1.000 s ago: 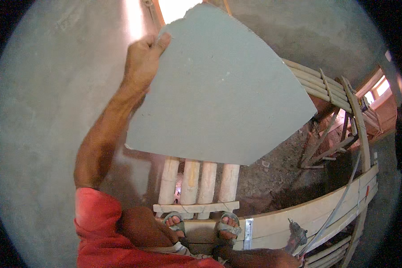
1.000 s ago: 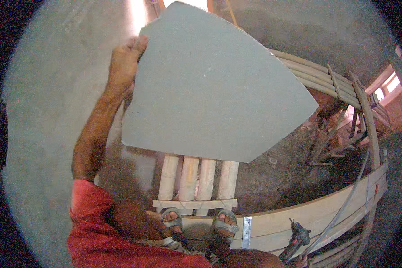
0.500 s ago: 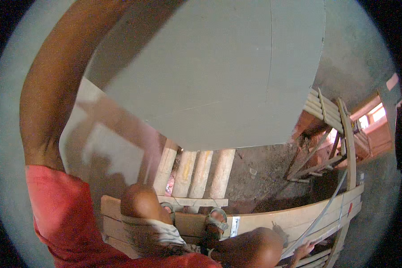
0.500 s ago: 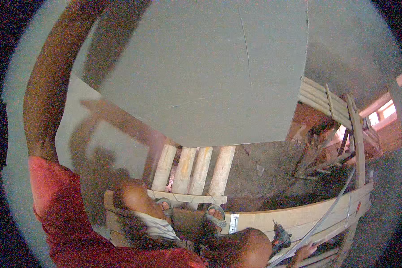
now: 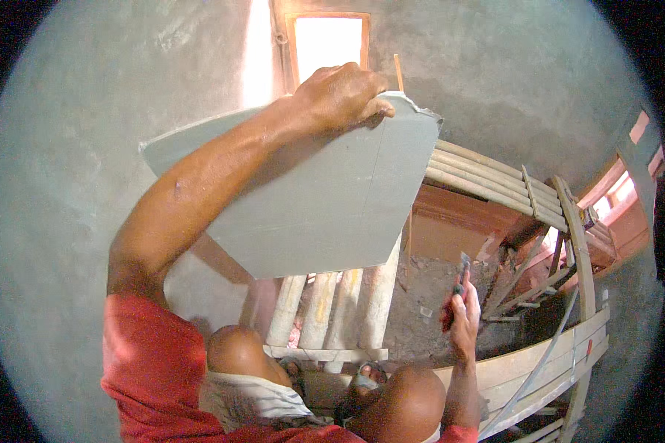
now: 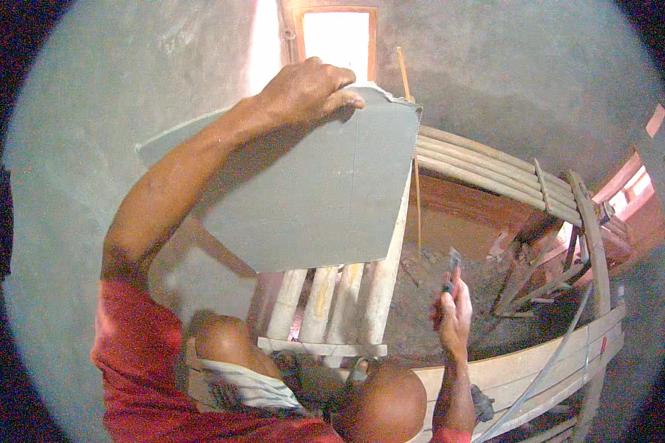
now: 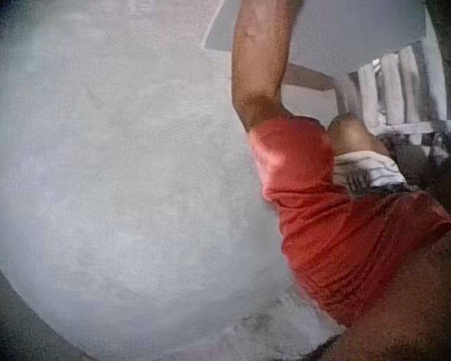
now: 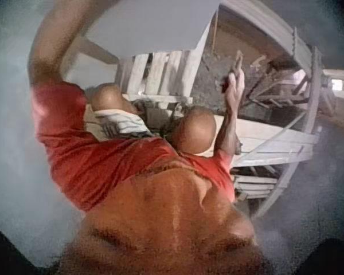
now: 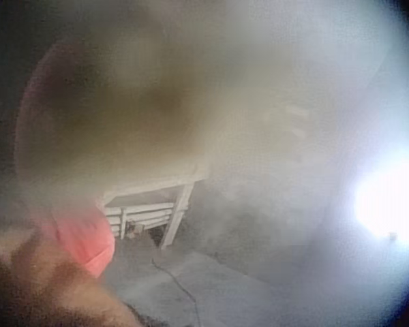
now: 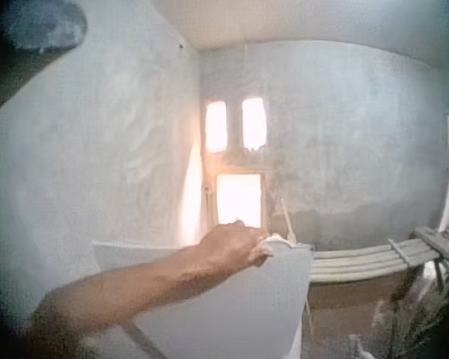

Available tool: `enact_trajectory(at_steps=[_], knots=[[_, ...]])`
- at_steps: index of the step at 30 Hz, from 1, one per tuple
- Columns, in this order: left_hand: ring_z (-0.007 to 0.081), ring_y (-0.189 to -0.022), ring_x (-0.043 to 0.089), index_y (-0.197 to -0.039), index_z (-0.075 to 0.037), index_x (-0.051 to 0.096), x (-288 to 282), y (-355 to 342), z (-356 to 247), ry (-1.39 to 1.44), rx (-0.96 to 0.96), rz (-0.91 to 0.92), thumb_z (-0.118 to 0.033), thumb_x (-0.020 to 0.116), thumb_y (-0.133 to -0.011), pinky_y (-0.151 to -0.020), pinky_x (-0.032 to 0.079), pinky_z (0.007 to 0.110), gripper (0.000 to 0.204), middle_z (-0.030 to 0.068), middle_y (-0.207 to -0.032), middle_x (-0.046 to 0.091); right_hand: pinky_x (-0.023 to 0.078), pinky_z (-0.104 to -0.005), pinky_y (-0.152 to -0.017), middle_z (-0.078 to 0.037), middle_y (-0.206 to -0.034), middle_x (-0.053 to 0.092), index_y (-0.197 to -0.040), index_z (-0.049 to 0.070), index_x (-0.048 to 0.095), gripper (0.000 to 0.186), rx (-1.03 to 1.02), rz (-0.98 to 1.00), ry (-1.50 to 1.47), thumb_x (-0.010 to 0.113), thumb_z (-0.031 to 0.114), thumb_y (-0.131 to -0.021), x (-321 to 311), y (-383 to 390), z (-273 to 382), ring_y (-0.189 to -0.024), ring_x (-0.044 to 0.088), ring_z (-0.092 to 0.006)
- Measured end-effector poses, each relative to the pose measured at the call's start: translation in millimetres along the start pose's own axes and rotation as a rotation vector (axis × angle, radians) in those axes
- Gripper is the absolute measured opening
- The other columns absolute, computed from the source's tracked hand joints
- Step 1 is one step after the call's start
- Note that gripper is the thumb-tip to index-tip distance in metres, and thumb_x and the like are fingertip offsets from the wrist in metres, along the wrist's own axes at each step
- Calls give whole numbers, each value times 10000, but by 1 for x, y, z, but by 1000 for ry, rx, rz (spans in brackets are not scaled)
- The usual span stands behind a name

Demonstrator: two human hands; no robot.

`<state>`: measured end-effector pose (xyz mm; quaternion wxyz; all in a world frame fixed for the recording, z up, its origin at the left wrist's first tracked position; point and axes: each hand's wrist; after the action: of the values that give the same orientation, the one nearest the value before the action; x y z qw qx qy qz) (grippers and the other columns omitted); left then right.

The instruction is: The person measures a piece of drywall, marks it using a straightedge and a utility knife, and then scores and snaps the board along the line.

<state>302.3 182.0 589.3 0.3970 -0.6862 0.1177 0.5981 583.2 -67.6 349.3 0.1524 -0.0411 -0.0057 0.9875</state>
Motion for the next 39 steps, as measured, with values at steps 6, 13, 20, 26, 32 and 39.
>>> enact_trajectory(at_steps=[6, 13, 20, 26, 32, 39], knots=[[321, -802, 680, -855, -72, 661, 7, -5, 0, 76, -54, 96, -483, 562, -915, -745, 525, 464, 426, 95, -760, 693, 363, -224, -403, 4, -672, 500, -1149, 44, 516, 326, -163, 68, -78, 523, 330, -994, 67, -30, 33, -471, 457, -75], [349, -901, 648, -976, -48, 640, 30, -21, 5, 109, 121, 0, -388, 558, -935, -822, 500, 442, 352, 162, -919, 682, 427, -261, -445, -25, -661, 552, -937, 38, 544, 245, -149, -13, -132, 518, 274, -1000, 106, -69, 75, -505, 516, -90], [343, -1008, 614, -1032, -44, 605, 24, -30, -15, 179, -54, 136, -295, 538, -941, -880, 461, 461, 275, 189, -999, 643, 550, -319, -602, -136, -843, 683, -1210, -29, 521, 313, -288, -88, -145, 473, 201, -1002, 121, -98, 89, -665, 687, -180], [378, -892, 641, -977, -52, 624, 29, -30, -24, 34, -102, 104, -361, 488, -958, -791, 486, 482, 339, 184, -933, 666, 537, -450, -790, -263, -1027, 652, -1279, -23, 472, 355, -489, -171, 110, 497, 92, -944, 136, -121, 94, -950, 650, -411], [401, -891, 633, -927, -42, 616, 36, -28, -30, 11, -100, 46, -389, 466, -967, -776, 485, 504, 380, 202, -931, 661, 526, -453, -848, -271, -1115, 637, -1346, 10, 448, 419, -657, -271, 181, 506, 77, -936, 154, -132, 99, -1029, 634, -404], [417, -872, 631, -889, -31, 615, 35, -28, -31, -2, -112, 33, -399, 470, -960, -765, 487, 517, 402, 211, -910, 655, 527, -438, -854, -257, -1118, 644, -1339, -6, 460, 420, -668, -301, 206, 515, 64, -929, 161, -136, 98, -1030, 641, -389]])
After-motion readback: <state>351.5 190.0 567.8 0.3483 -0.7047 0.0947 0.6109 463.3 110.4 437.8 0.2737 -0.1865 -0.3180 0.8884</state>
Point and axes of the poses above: each hand's wrist, its own y-axis away from the middle knuckle, its own x-axis out of the palm, z = x × y
